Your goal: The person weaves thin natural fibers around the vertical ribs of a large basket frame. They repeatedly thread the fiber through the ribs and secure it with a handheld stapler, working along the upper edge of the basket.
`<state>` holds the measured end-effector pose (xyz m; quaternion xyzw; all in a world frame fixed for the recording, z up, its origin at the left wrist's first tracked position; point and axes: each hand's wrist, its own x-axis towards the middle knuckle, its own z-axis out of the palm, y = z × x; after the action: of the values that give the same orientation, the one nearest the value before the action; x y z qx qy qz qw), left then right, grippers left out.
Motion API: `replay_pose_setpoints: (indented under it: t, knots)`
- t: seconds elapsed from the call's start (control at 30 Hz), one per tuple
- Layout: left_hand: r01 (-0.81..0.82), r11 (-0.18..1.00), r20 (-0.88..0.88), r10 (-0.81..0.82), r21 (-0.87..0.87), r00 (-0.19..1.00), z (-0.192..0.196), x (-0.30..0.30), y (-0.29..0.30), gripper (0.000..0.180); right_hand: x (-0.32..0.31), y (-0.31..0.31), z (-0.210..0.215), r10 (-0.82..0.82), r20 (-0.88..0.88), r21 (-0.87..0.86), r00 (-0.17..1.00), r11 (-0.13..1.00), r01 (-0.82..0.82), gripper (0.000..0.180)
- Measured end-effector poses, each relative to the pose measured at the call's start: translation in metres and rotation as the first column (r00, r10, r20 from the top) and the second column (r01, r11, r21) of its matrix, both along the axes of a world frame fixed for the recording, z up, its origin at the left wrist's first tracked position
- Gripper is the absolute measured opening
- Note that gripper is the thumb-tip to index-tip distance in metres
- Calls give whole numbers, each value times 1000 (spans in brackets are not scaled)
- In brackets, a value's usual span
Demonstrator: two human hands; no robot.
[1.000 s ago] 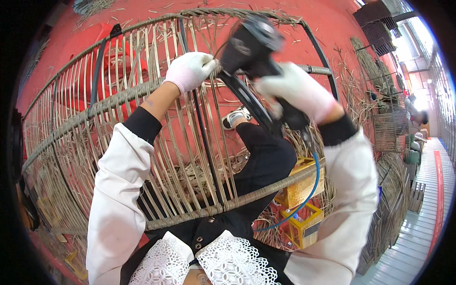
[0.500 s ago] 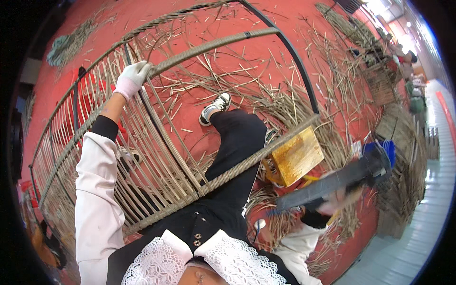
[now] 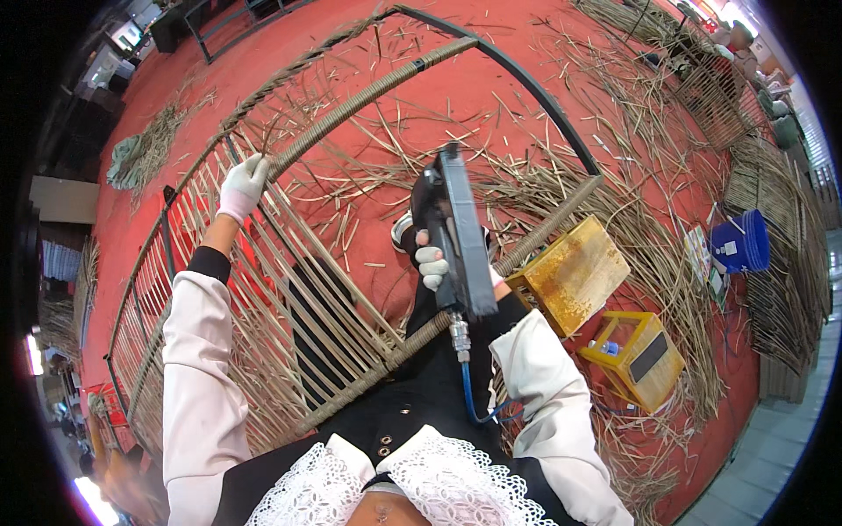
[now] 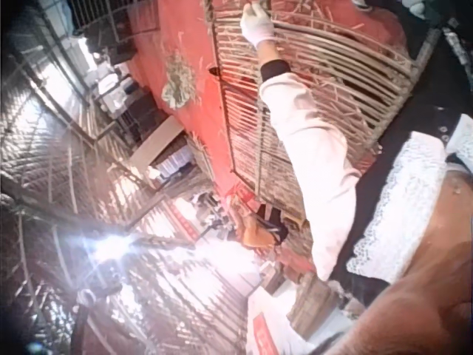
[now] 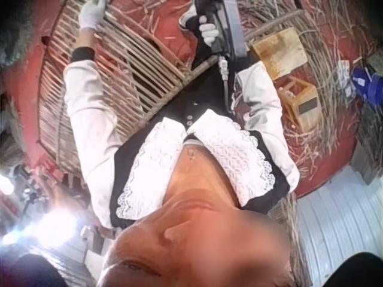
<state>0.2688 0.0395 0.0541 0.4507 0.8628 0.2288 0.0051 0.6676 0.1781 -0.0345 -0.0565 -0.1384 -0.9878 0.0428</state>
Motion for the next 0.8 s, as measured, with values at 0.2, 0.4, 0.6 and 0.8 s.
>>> replay_pose_setpoints:
  t: [0.2, 0.4, 0.6, 0.8]
  knots:
    - [-6, 999, -4, 6, -33, 1000, -3, -1, 6, 39, -30, -17, -22, 241, 340, -118, 909, 970, -213, 32]
    - [20, 1000, 21, -20, 23, 1000, -5, -3, 2, 37, -36, -42, -34, 222, 571, 18, 790, 959, -283, 69]
    - [36, 999, 33, -36, 17, 999, -11, 0, 4, 37, -27, -60, -42, 407, 520, -282, 751, 912, -298, 43]
    - [47, 998, 42, -45, -47, 998, -12, -1, 3, 39, -25, -74, -29, 187, 648, 20, 739, 965, -261, 50]
